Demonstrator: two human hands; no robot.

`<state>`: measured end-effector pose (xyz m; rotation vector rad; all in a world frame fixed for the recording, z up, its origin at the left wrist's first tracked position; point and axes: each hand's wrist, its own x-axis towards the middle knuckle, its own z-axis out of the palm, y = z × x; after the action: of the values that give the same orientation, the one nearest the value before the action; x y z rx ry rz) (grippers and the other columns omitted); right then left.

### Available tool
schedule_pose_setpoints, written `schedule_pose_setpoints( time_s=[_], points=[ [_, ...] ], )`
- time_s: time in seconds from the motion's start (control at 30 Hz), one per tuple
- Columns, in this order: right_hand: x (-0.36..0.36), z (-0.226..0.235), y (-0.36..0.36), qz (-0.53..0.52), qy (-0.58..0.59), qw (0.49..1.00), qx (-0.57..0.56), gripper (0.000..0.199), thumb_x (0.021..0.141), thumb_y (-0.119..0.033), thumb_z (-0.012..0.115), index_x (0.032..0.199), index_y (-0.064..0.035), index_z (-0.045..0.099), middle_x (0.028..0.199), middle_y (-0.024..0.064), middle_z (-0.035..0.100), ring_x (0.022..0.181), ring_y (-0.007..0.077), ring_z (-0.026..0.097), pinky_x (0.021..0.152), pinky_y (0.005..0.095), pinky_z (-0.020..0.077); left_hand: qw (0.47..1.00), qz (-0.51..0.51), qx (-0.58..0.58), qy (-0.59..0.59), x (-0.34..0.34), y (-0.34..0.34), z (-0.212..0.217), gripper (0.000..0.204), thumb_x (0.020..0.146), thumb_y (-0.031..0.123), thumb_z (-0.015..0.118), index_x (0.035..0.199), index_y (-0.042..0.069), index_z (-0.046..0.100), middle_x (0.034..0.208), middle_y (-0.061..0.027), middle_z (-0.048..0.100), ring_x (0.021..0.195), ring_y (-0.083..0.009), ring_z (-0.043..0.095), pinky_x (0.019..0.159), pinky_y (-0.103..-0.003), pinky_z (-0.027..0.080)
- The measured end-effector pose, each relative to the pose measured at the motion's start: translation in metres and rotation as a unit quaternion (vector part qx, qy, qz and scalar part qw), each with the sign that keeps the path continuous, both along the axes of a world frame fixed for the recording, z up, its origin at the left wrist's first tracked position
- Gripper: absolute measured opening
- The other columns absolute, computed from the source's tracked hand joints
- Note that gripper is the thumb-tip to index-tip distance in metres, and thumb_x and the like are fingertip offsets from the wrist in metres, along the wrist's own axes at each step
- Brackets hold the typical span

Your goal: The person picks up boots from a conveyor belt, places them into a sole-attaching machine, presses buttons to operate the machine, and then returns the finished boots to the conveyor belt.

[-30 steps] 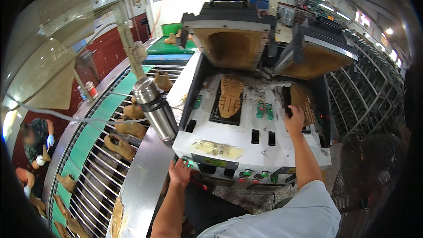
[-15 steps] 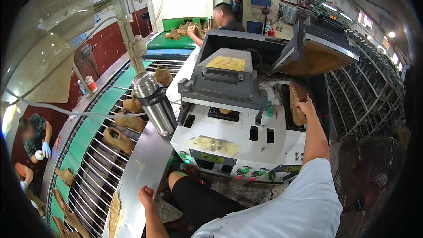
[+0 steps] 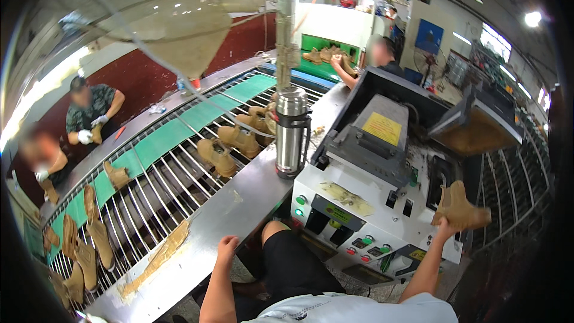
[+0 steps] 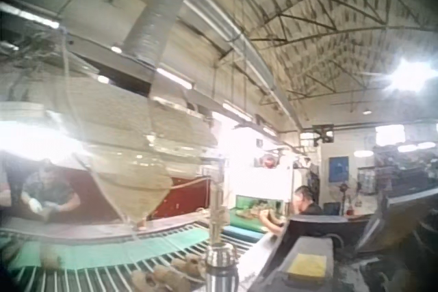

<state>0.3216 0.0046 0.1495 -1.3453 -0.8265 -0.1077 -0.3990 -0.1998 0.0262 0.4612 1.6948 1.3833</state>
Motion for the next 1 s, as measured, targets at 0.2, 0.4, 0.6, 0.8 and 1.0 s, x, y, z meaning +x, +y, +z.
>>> schedule_pose_setpoints(
  time_s=[0.2,0.4,0.6,0.8,1.0],
  points=[
    [-0.078,0.028,-0.043,0.335,0.158,0.924,-0.099,0.040,0.058,0.003,0.057,0.098,0.0015,0.053,0.096,0.0045,0.057,0.084,0.0207,0.054,0.075,0.0320,0.0471,0.935,-0.332,0.120,-0.005,0.072,0.035,0.111,0.065,0.087,0.024,0.068,0.139,-0.002,0.039,0.141,-0.0154,0.044,0.129,-0.0242,0.043,0.109,-0.036,0.032],
    [-0.303,0.128,-0.071,0.692,0.090,0.676,-0.238,0.078,0.058,-0.013,0.070,0.131,0.0002,0.046,0.125,0.0085,0.056,0.117,0.0250,0.051,0.102,0.0376,0.0377,0.824,-0.403,0.362,-0.164,0.117,0.065,0.196,0.080,0.083,0.037,0.069,0.144,0.000,0.033,0.141,-0.0139,0.045,0.125,-0.0241,0.047,0.107,-0.035,0.034],
    [-0.464,0.092,-0.074,0.868,0.076,0.405,-0.278,0.055,0.098,-0.025,0.051,0.143,0.0006,0.033,0.133,0.0101,0.050,0.123,0.0193,0.046,0.106,0.0347,0.0332,0.883,-0.072,0.324,-0.332,0.056,-0.017,0.144,0.068,0.078,0.017,0.069,0.137,-0.001,0.038,0.131,-0.0185,0.052,0.116,-0.0335,0.056,0.098,-0.045,0.048],
    [-0.538,0.008,-0.059,0.739,-0.258,0.498,-0.374,0.028,0.086,-0.027,0.063,0.099,-0.0026,0.066,0.084,0.0107,0.069,0.084,0.0261,0.066,0.079,0.0368,0.0506,0.900,0.184,0.277,-0.282,-0.041,-0.049,0.085,0.064,0.082,0.021,0.066,0.137,0.001,0.039,0.129,-0.0176,0.053,0.116,-0.0348,0.055,0.098,-0.047,0.047],
    [-0.561,-0.123,-0.057,0.622,-0.439,0.625,-0.169,0.011,0.069,-0.021,0.063,0.065,-0.0112,0.061,0.062,0.0113,0.061,0.065,0.0320,0.062,0.059,0.0472,0.0469,0.942,0.245,0.185,-0.134,-0.223,0.028,0.105,0.045,0.082,0.008,0.065,0.125,0.001,0.052,0.116,-0.0157,0.061,0.105,-0.0339,0.061,0.090,-0.046,0.052]
  ],
)
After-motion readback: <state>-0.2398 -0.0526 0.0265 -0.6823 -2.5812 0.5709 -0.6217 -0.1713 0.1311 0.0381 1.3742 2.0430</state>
